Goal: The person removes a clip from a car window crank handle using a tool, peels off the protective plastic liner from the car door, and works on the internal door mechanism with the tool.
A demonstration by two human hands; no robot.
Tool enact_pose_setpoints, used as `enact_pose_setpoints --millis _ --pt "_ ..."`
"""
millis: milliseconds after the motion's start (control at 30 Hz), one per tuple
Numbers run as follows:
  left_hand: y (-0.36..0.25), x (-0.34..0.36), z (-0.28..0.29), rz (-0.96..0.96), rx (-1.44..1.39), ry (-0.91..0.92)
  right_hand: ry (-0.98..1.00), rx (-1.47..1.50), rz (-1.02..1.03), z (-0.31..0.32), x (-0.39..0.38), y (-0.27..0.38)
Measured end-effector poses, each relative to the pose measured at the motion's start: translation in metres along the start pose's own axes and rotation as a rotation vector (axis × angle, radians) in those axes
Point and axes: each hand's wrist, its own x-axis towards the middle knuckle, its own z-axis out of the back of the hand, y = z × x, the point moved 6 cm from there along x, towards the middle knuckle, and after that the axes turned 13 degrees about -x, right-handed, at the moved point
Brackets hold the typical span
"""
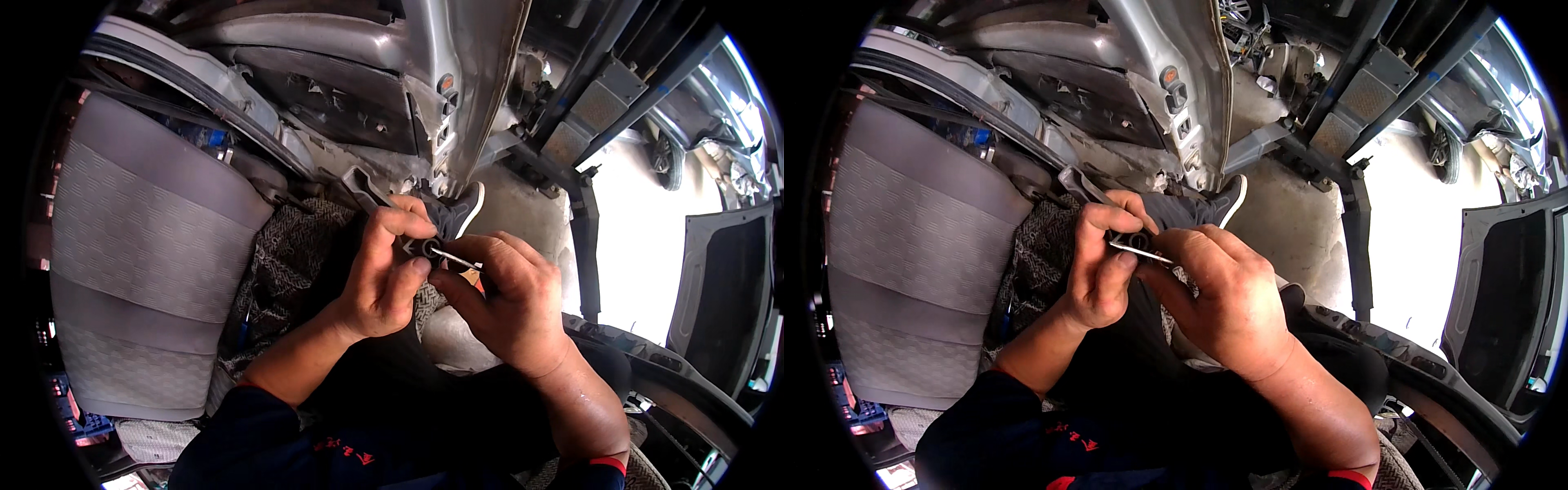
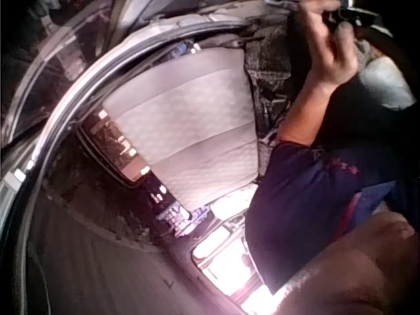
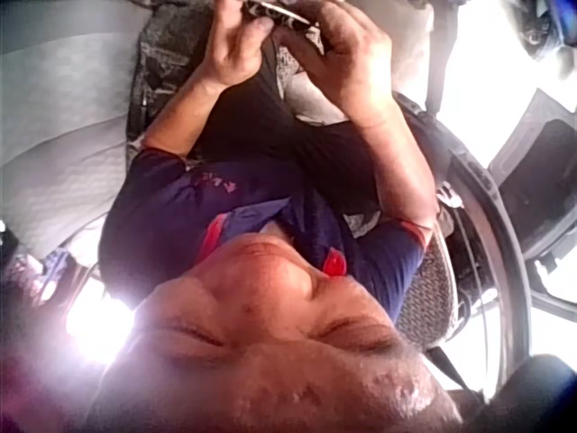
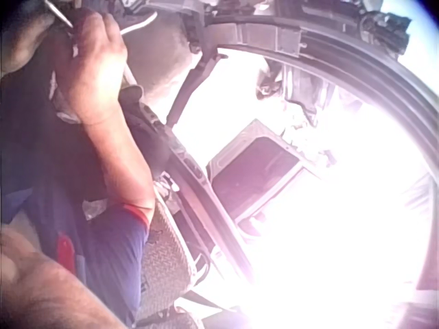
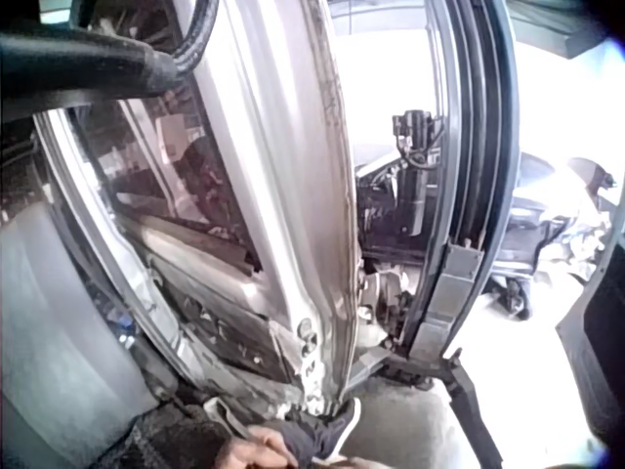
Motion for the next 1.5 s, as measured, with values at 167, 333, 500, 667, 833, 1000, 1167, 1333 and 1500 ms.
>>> enact_pose_setpoints --millis 167,333,500,667,833,1000,1167,1333,1500 --pt "0.004 -0.003 0.0 0.042 -0.09 -0.083 0.02 -0.069 0.049 -0.006 -0.006 -0.004" --pt "0.009 -0.008 0.001 0.059 0.071 0.006 -0.028 -0.168 0.154 -0.008 -0.007 0.001" --pt "0.01 -0.009 -0.003 0.076 0.031 -0.058 -0.057 -0.206 0.165 -0.009 -0.007 0.001" --pt "0.008 -0.007 -0.008 0.025 0.068 -0.069 -0.141 -0.219 0.144 -0.008 -0.008 0.002" --pt "0.006 -0.007 -0.012 0.011 0.104 -0.068 -0.106 -0.238 0.141 -0.008 -0.008 0.002" --pt "-0.004 -0.005 -0.019 -0.008 0.205 -0.076 -0.138 -0.239 0.186 -0.007 -0.009 0.004" --pt "0.002 -0.004 -0.02 -0.02 0.232 -0.078 -0.193 -0.278 0.168 -0.008 -0.009 0.002" --pt "0.002 -0.008 -0.022 0.038 0.168 -0.072 -0.188 -0.306 0.195 -0.008 -0.009 0.003" --pt "-0.002 -0.007 -0.024 0.021 0.267 -0.031 -0.233 -0.347 0.261 -0.007 -0.01 0.003"
